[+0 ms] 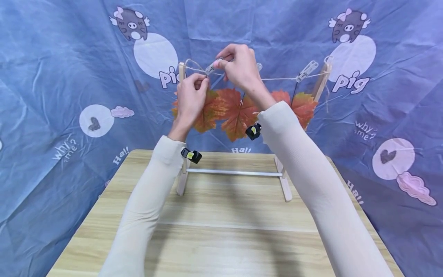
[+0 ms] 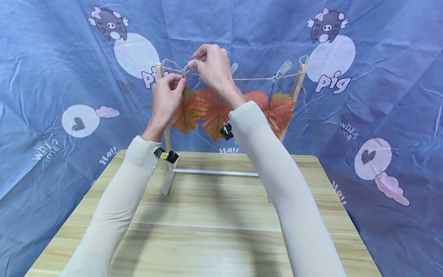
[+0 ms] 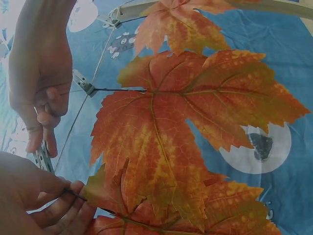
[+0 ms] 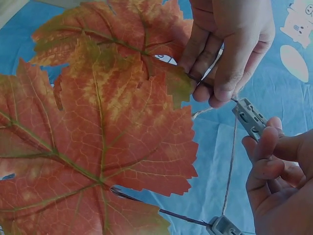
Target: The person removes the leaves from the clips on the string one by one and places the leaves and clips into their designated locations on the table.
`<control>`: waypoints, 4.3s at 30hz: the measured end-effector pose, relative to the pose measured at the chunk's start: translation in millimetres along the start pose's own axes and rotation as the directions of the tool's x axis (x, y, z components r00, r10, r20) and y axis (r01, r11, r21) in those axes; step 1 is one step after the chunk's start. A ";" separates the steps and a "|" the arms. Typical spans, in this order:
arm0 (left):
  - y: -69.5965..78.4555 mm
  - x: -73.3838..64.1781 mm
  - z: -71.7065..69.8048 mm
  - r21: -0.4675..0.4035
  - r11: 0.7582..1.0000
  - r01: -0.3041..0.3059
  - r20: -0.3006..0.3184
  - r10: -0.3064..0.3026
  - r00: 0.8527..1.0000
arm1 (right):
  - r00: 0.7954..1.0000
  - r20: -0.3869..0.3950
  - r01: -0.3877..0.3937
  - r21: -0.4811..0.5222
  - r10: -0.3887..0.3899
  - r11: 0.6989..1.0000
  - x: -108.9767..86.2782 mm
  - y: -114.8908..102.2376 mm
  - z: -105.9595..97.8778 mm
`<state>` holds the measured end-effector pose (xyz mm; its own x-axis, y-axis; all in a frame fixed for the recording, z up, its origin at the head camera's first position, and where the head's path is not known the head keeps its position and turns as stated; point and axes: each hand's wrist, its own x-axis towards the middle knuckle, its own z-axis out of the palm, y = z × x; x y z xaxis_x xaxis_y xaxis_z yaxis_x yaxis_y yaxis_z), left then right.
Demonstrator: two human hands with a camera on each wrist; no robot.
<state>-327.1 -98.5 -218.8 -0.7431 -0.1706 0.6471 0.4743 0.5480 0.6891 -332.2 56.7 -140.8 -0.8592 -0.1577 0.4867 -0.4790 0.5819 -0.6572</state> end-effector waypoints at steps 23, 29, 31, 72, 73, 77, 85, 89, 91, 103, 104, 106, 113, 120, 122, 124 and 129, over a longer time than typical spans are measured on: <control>3.3 -8.2 -19.2 -0.057 0.998 -0.040 -0.057 0.037 0.998 | 0.995 -0.093 0.032 0.092 -0.023 0.995 -17.0 3.5 -29.8; 2.9 -16.2 -30.7 -0.078 0.995 -0.064 -0.077 0.058 0.995 | 0.996 -0.075 0.063 0.134 -0.054 0.989 -30.1 9.8 -41.9; 1.7 -19.2 -34.1 -0.080 0.995 -0.052 -0.083 0.045 0.996 | 0.996 -0.064 0.075 0.131 -0.067 0.988 -35.6 12.5 -45.3; -36.2 -84.7 -46.6 -0.487 0.850 0.201 0.135 -0.154 0.979 | 0.999 -0.034 0.005 0.166 0.001 0.986 -132.9 107.6 -84.7; -37.7 -86.0 -45.7 -0.490 0.845 0.212 0.145 -0.161 0.976 | 0.999 -0.035 0.003 0.156 0.002 0.988 -134.9 110.5 -85.5; -44.6 -91.3 -40.9 -0.509 0.826 0.243 0.172 -0.179 0.969 | 0.999 -0.032 -0.017 0.123 0.021 0.992 -144.6 121.5 -89.0; -53.6 -101.8 -35.3 -0.581 0.752 0.311 0.233 -0.213 0.949 | 0.996 -0.026 -0.079 0.116 0.082 0.990 -161.3 139.6 -94.2; -61.8 -107.3 -34.0 -0.603 0.726 0.330 0.250 -0.220 0.943 | 0.995 -0.027 -0.096 0.123 0.100 0.988 -169.1 151.8 -96.8; -66.6 -110.6 -33.9 -0.608 0.718 0.338 0.256 -0.226 0.940 | 0.994 -0.024 -0.105 0.128 0.109 0.986 -173.6 159.0 -97.8; -96.2 -129.2 -26.3 -0.640 0.653 0.406 0.274 -0.300 0.914 | 0.987 -0.005 -0.158 0.179 0.161 0.971 -196.3 202.0 -105.0; -98.1 -130.7 -25.6 -0.643 0.645 0.412 0.277 -0.305 0.911 | 0.987 -0.003 -0.157 0.190 0.161 0.969 -197.9 204.7 -105.2; -101.8 -133.2 -23.6 -0.657 0.624 0.423 0.282 -0.317 0.906 | 0.987 -0.003 -0.160 0.203 0.164 0.966 -201.1 209.2 -105.4; -112.5 -143.2 -16.9 -0.677 0.588 0.443 0.296 -0.334 0.895 | 0.976 -0.021 -0.209 0.181 0.216 0.961 -212.1 222.0 -105.0; -122.6 -157.4 -9.3 -0.665 0.554 0.501 0.326 -0.388 0.862 | 0.962 -0.016 -0.266 0.150 0.272 0.952 -222.6 239.6 -102.5; -126.3 -161.3 -6.9 -0.666 0.537 0.518 0.337 -0.403 0.851 | 0.960 -0.010 -0.276 0.154 0.280 0.949 -224.9 245.3 -101.8; -129.9 -165.0 -4.5 -0.668 0.520 0.533 0.347 -0.416 0.841 | 0.958 -0.006 -0.284 0.150 0.288 0.947 -227.0 250.5 -101.6; -137.4 -174.7 1.9 -0.662 0.487 0.569 0.368 -0.450 0.813 | 0.950 0.012 -0.311 0.148 0.313 0.939 -231.9 265.1 -101.8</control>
<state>-263.4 -142.5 -427.1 -0.9918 -0.0842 0.0960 0.1207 -0.3724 0.9202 -241.6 328.8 -369.3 -0.9680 0.0230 0.2498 -0.2089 0.4771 -0.8536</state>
